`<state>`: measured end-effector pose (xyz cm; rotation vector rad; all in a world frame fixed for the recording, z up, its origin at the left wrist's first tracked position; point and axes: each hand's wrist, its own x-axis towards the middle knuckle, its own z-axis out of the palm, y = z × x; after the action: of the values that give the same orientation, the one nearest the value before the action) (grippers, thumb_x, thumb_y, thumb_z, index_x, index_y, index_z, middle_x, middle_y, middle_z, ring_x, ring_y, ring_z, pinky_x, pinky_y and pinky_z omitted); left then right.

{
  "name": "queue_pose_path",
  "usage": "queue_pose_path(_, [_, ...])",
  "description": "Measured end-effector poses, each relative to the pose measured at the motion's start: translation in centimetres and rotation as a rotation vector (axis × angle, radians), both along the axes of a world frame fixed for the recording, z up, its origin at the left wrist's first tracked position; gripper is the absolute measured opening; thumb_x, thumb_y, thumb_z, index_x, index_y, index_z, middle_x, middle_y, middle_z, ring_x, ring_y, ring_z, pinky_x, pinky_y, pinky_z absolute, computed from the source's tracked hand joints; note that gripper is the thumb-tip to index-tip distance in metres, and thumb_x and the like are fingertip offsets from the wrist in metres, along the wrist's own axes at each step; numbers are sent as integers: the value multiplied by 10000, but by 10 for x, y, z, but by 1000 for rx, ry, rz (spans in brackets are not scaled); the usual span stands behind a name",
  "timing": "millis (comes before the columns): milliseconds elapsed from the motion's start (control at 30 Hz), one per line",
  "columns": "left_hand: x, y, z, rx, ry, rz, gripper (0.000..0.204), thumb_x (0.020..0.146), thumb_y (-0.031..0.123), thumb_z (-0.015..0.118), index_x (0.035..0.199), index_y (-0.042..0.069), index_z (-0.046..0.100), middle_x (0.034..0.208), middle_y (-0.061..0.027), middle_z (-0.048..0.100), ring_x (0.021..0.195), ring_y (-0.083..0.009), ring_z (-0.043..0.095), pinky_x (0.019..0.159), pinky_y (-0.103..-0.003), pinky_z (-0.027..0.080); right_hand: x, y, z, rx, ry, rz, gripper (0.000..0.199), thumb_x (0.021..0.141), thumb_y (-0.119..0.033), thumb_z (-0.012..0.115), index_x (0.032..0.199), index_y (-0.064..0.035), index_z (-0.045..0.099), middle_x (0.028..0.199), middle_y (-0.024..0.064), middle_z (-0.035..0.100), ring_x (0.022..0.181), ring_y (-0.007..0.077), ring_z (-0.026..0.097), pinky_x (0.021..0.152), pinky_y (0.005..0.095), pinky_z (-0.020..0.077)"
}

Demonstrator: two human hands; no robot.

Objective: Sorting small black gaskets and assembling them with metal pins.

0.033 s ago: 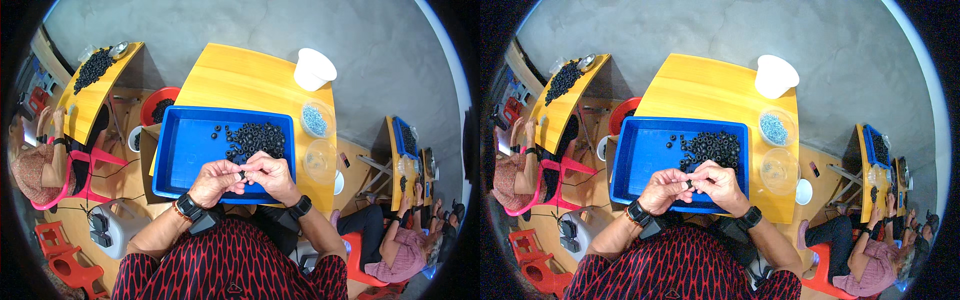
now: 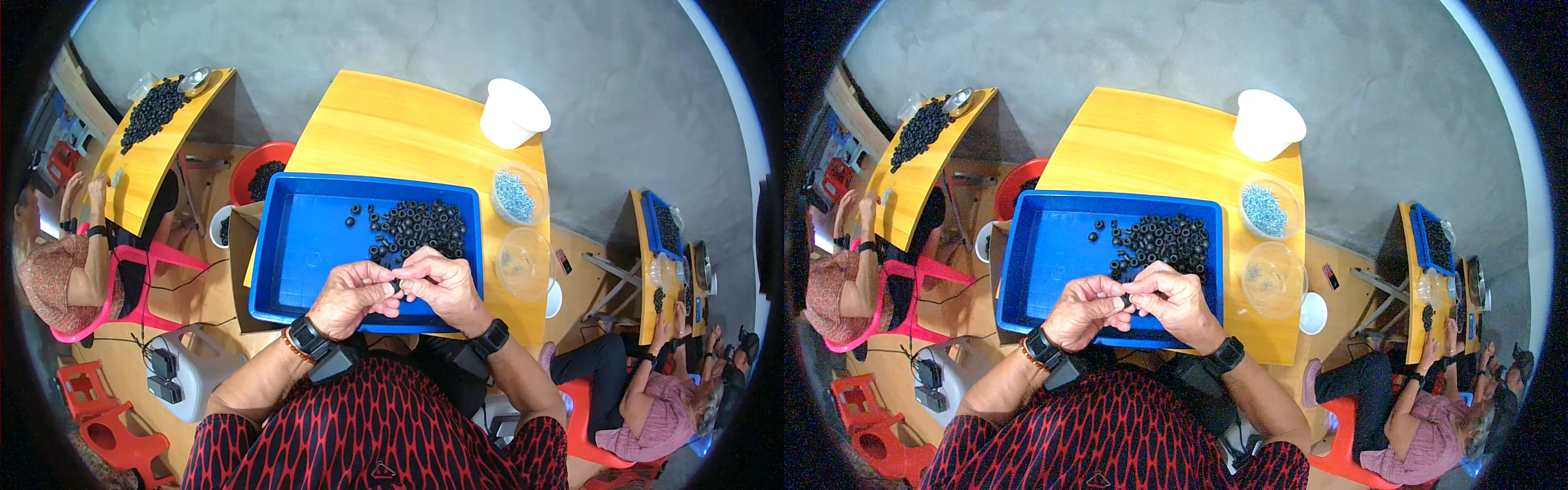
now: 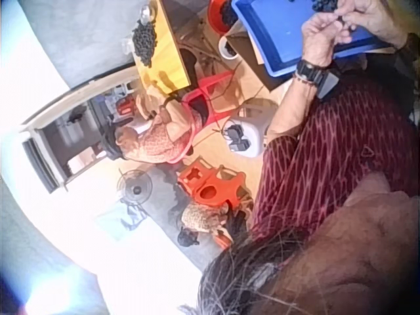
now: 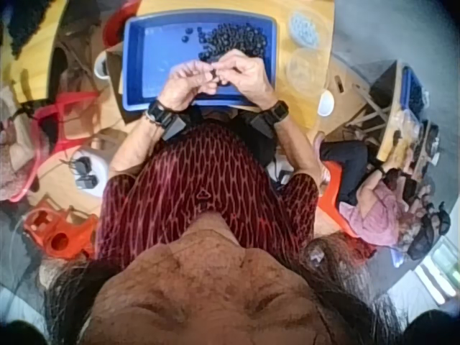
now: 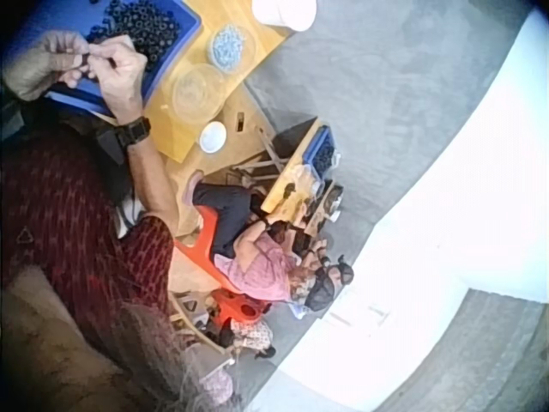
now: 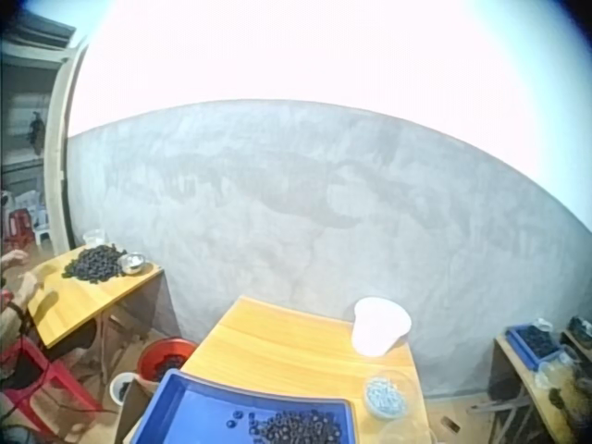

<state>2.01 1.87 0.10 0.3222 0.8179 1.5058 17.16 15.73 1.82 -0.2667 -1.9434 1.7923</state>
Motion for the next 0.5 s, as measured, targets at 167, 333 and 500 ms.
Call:
queue_pose_path(167, [1, 1, 3, 10, -23, 1, 116, 904, -6, 649, 1021, -5, 647, 941, -163, 706, 772, -232, 718, 706, -373, 628, 1, 7, 3, -20, -21, 55, 108, 908, 23, 647, 997, 16, 706, 963, 94, 627, 749, 136, 655, 674, 259, 562])
queue_pose_path(333, [-1, 1, 5, -21, -91, -8, 117, 922, 26, 639, 1034, -7, 649, 943, -169, 707, 784, -231, 721, 706, -373, 629, 1, 6, 10, 46, -39, 40, 137, 879, 43, 657, 989, 5, 730, 948, 90, 632, 750, 129, 651, 672, 252, 556])
queue_pose_path(500, [0, 2, 5, -35, -33, -65, 136, 938, 52, 626, 1052, -20, 642, 956, -158, 705, 784, -206, 715, 713, -358, 625, 5, 5, 7, 50, -95, 42, 179, 864, 51, 664, 1010, -14, 743, 947, 78, 638, 814, 126, 633, 697, 249, 539])
